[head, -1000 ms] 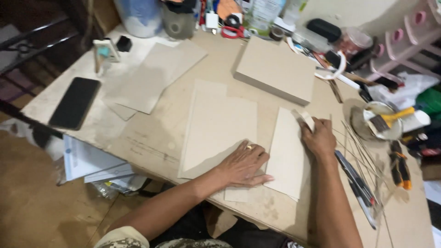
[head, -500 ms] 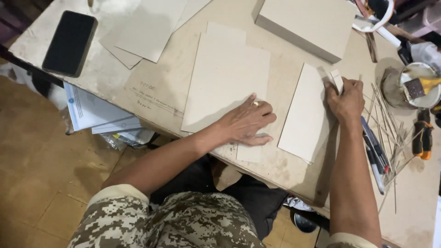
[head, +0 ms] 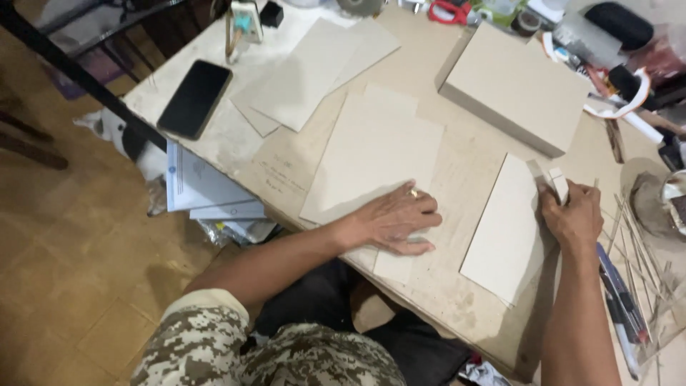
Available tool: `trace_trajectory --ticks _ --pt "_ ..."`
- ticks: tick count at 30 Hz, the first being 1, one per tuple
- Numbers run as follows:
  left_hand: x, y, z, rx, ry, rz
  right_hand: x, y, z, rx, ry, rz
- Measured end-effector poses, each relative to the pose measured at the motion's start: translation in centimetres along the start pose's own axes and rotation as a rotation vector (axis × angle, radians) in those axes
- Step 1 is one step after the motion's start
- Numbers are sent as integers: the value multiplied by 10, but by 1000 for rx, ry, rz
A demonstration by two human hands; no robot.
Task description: The person uses a utility knife to cut a rectangular piece of cardboard on a cluttered workbench. They align the cardboard with other pieces, make a straight cut along the edge, and then separate the cut strip. A small dog is visible under the table during the process.
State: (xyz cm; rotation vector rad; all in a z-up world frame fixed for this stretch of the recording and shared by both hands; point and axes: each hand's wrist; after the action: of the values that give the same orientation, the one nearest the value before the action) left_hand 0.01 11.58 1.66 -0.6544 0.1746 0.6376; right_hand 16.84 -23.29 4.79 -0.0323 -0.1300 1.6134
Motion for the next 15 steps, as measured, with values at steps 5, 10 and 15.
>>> trace_trajectory --ticks 5,10,15 --pt "2 13 14 4 -16 19 9 7 10 20 -12 -25" --pt "5 18 17 -16 3 18 15 8 13 39 -5 -51" --pt "8 15 22 54 112 69 12 11 10 17 -29 -56"
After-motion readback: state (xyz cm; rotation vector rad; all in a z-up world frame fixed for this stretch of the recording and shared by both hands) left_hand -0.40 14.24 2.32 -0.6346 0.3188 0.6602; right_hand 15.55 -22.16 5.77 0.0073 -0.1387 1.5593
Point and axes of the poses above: each hand's wrist, its own y-axis away from the middle knuckle, its own z-axis out of the back of the hand, x = y × z, and after that the axes turned 11 degrees about y, right-handed
